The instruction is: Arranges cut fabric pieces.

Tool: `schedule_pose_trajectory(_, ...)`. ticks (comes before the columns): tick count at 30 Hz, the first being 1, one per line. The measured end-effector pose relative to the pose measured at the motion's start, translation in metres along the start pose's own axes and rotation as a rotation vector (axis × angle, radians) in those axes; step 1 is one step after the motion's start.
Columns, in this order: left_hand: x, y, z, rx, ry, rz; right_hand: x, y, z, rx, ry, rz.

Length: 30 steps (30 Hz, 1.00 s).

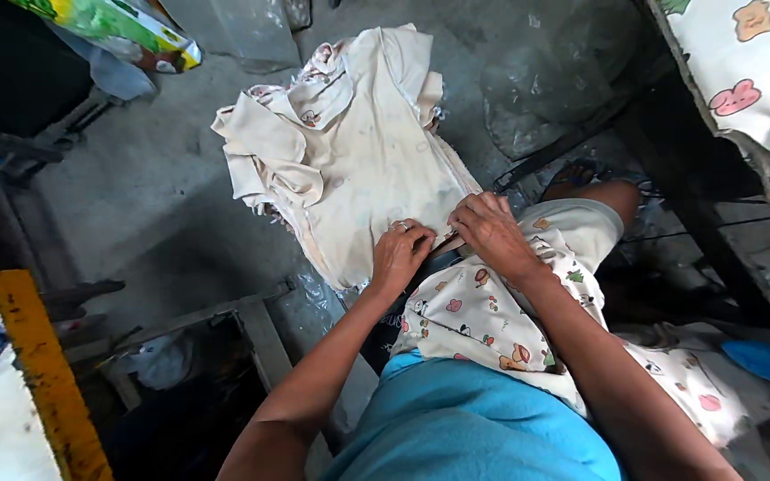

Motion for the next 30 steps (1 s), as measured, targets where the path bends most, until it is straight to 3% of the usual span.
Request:
schedule_pose_trajectory(6,0.000,-0.003,-0.008,0.082,0.091,-0.013,0.003,0.000,0.000,-0.014,-0.023,0.027)
schedule_pose_trajectory(13,0.012,-0.012,-0.005,0.202,0.225,-0.127,-0.007,-0.008,-0.024,0.264,0.122,-0.006)
schedule_pose_trajectory(17,0.018,-0.017,-0.007,0.270,0.232,-0.171,-0.003,-0.006,-0.024,0.290,0.101,0.024)
schedule_pose_trajectory(25,0.077,-0.032,-0.044,0.440,0.293,0.116,0.006,-0.003,-0.008,0.164,0.005,0.130)
schedule_pose_trajectory(30,0.118,-0.040,-0.061,0.418,0.260,0.270,0.012,-0.006,-0.002,0.009,-0.088,0.160)
Point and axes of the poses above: each hand's wrist, its own y-axis away from the middle knuckle, its own x-axis out of the back of the hand, z = x × y, the point moved 6 cm from there along -y, towards the middle knuckle, and after that the axes turned 1 degree about y, right-handed, at the moved point
